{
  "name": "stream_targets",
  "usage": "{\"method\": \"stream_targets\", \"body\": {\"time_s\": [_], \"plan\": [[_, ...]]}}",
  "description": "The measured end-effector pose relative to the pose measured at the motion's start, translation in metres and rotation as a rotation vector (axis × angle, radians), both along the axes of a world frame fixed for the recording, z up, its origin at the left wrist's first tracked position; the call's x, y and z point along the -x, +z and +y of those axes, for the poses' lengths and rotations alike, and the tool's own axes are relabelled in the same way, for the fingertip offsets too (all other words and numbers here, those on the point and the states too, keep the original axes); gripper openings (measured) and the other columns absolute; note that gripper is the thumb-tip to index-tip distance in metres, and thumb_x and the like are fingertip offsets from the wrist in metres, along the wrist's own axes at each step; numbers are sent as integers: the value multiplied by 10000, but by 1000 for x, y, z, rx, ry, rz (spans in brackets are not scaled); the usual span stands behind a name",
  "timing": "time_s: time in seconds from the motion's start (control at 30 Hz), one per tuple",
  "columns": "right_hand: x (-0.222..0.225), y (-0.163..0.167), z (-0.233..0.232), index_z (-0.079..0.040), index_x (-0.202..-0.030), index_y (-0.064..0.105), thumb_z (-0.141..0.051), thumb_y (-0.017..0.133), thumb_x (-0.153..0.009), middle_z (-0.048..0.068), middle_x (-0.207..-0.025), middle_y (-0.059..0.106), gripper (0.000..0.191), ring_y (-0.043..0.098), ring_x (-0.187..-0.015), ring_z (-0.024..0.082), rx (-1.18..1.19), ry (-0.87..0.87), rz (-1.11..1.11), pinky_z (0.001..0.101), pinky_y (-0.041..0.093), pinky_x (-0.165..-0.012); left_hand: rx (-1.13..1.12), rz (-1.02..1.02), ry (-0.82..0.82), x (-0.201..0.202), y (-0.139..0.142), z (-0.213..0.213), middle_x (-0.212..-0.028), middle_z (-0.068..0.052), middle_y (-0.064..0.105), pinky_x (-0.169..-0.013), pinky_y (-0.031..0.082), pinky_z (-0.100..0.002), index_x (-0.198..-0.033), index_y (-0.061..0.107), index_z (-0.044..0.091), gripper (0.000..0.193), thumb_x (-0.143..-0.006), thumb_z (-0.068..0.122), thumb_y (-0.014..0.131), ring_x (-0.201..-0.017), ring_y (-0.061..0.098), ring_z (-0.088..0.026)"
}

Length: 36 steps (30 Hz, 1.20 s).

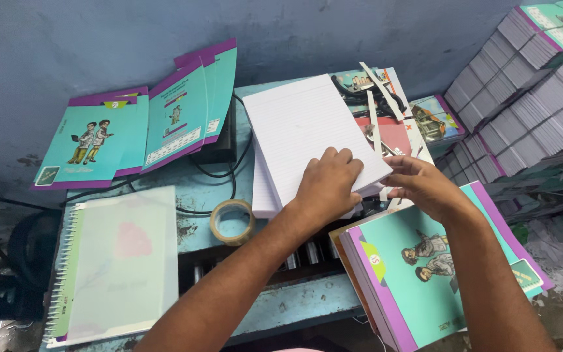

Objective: The person inserts a stack of lined paper into a teal and purple notebook cover, then places a clear plastic sheet over the cover. The person repeats this process for multiple notebooks, stacking the finished units on the table.

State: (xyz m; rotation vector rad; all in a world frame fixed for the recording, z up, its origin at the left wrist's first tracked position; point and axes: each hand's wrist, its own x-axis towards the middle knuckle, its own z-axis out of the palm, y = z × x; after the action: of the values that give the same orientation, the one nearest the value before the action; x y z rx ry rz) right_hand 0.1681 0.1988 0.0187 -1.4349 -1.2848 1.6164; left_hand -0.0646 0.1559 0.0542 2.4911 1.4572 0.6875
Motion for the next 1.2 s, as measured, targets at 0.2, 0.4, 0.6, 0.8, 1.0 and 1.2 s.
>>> {"method": "stream_targets", "body": {"time_s": [0.2, 0.4, 0.6, 0.8, 1.0, 1.2], "plan": [[-1, 6, 2, -4, -1045, 679, -186, 752, -934, 1, -806, 612, 225, 531, -668, 73, -58, 10, -144, 228, 426, -598, -2, -24, 35, -3, -3, 2, -1037, -88, 620, -800, 498, -492, -1083, 648, 72, 547, -654, 317, 881, -1060, 579, -283], [13, 17, -8, 9, -1055, 713, -255, 632, -1003, 34, -871, 715, 281, 541, -670, 77, 5, 4, -5, 238, 444, -567, -92, -44, 24, -5, -14, 18, -990, -108, 652, -766, 561, -461, -1028, 658, 90, 357, -763, 282, 802, -967, 647, -309], [51, 29, -36, 75, -1205, 630, -189, 519, -991, 212, -1050, 733, 358, 739, -912, 260, 76, -23, 108, 380, 621, -848, 88, -141, 27, 0, 6, 47, -804, -127, 726, -742, 583, -452, -1026, 707, 97, 516, -760, 521, 828, -771, 743, -319], [95, 23, -52, 68, -1323, 482, -143, 653, -893, 192, -1149, 662, 509, 707, -1092, 266, 2, 99, 360, 380, 543, -1001, 255, -175, 31, 5, 28, 58, -812, -129, 770, -759, 606, -406, -1201, 641, 114, 580, -636, 212, 730, -758, 778, -297], [119, 11, -62, 110, -1329, 472, -230, 695, -899, 199, -1145, 651, 592, 703, -996, 260, -42, 16, 395, 412, 607, -862, 234, -191, 36, 5, 31, 45, -887, -191, 750, -792, 570, -456, -1336, 537, 68, 876, -642, 499, 854, -888, 739, -354], [129, 12, -62, 82, -1281, 457, -315, 627, -934, 224, -1124, 658, 554, 735, -920, 317, 96, -273, 395, 417, 640, -804, 480, -425, 180, 20, 39, 64, -1002, -171, 777, -847, 580, -426, -1351, 585, 72, 853, -794, 719, 596, -964, 762, -306]]}}
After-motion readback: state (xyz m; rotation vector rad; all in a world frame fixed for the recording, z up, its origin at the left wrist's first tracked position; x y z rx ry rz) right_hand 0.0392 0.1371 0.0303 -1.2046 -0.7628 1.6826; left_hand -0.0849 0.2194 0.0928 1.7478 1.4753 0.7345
